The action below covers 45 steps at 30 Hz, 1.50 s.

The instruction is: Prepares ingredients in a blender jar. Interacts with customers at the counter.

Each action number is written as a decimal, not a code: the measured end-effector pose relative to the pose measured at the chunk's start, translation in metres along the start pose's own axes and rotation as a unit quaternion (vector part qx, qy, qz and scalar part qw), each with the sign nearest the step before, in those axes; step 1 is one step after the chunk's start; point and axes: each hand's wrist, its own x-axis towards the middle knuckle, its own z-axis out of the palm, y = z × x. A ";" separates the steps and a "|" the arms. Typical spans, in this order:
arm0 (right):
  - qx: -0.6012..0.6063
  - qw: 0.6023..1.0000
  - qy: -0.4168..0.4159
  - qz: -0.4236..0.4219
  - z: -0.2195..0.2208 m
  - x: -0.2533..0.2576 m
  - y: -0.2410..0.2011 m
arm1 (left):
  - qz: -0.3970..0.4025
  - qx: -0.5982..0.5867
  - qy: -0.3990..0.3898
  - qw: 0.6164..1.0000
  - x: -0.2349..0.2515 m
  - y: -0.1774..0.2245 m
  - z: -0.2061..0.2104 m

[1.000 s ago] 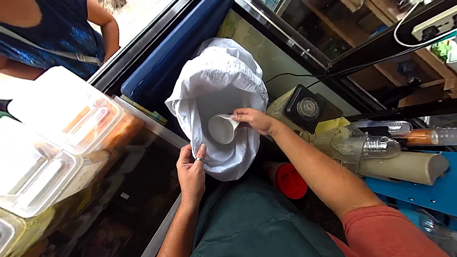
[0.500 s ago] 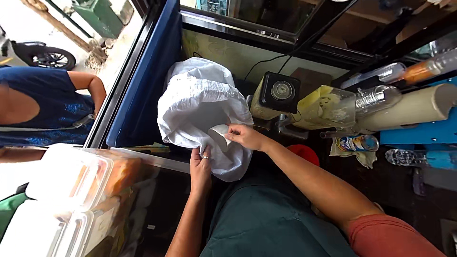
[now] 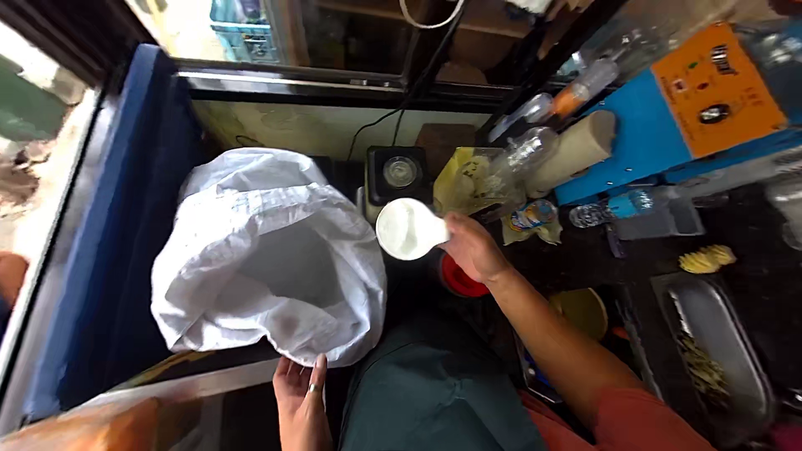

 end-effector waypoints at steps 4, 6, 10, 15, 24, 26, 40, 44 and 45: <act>-0.313 0.902 0.186 -0.232 -0.069 -0.006 -0.051 | -0.097 0.071 -0.088 0.989 -0.015 -0.017 -0.010; -0.519 0.788 0.202 -0.262 -0.099 0.011 -0.051 | -0.109 0.112 -0.123 0.980 -0.008 -0.022 -0.013; -0.725 0.667 0.055 -0.160 -0.132 0.045 -0.035 | -0.126 0.109 -0.132 0.977 0.003 -0.024 -0.014; -0.587 0.763 0.091 -0.254 -0.055 0.023 -0.061 | -0.137 0.099 -0.150 0.974 0.005 -0.031 -0.017; -0.329 0.920 -0.063 -0.202 0.100 0.027 -0.012 | 0.168 -0.100 -0.099 0.976 0.061 0.049 0.000; -0.288 0.944 0.025 -0.162 0.078 0.009 0.015 | 0.134 -0.170 0.044 0.975 0.101 0.059 -0.006; -0.020 0.843 0.217 0.491 -0.035 -0.033 0.370 | 0.027 0.043 -0.112 0.992 -0.028 -0.033 0.022; 0.046 0.824 0.233 0.514 -0.039 -0.041 0.340 | -0.160 0.192 -0.166 0.954 -0.042 -0.151 0.058; 0.068 0.818 0.215 0.529 -0.047 -0.044 0.335 | -0.211 0.204 -0.157 0.943 -0.038 -0.180 0.066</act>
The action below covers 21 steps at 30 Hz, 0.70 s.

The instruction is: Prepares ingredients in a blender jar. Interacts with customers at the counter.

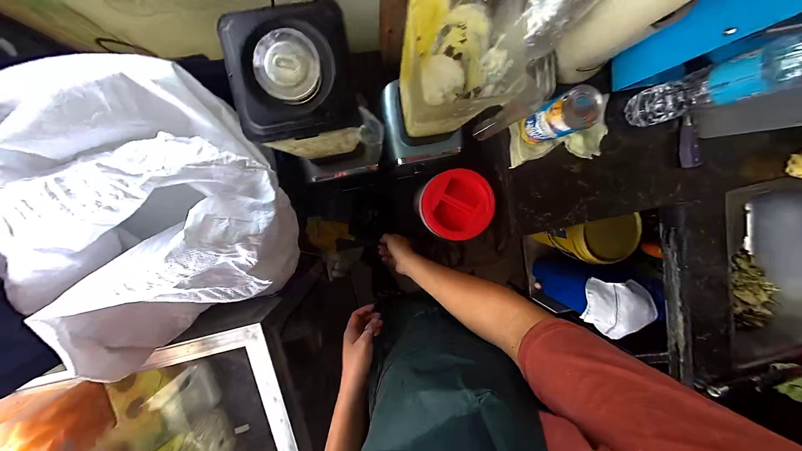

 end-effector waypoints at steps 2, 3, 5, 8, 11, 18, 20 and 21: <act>0.010 0.998 -0.048 0.040 -0.013 -0.001 -0.002 | -0.091 -0.026 0.018 0.995 0.027 -0.021 0.023; 0.000 0.998 -0.054 0.042 -0.018 0.001 -0.008 | -0.111 -0.039 0.030 0.993 0.038 -0.023 0.034; -0.052 0.997 -0.047 0.038 -0.023 0.009 -0.019 | -0.101 -0.037 0.045 0.993 0.046 -0.020 0.049; -0.086 0.995 -0.032 0.045 -0.024 0.028 -0.018 | -0.033 -0.001 0.031 0.999 0.040 -0.018 0.047; -0.031 0.999 -0.028 0.027 -0.020 0.037 -0.011 | -0.070 -0.054 0.046 0.995 0.038 -0.021 0.035; -0.095 0.994 -0.027 -0.036 0.004 0.039 -0.011 | -0.093 0.143 0.011 0.985 0.092 -0.009 0.009; -0.123 0.989 0.006 -0.085 0.013 0.032 -0.012 | -0.117 0.117 -0.003 0.986 0.103 0.001 0.008; -0.136 0.985 0.023 -0.104 0.018 0.028 -0.014 | -0.132 0.079 -0.009 0.988 0.107 0.006 0.008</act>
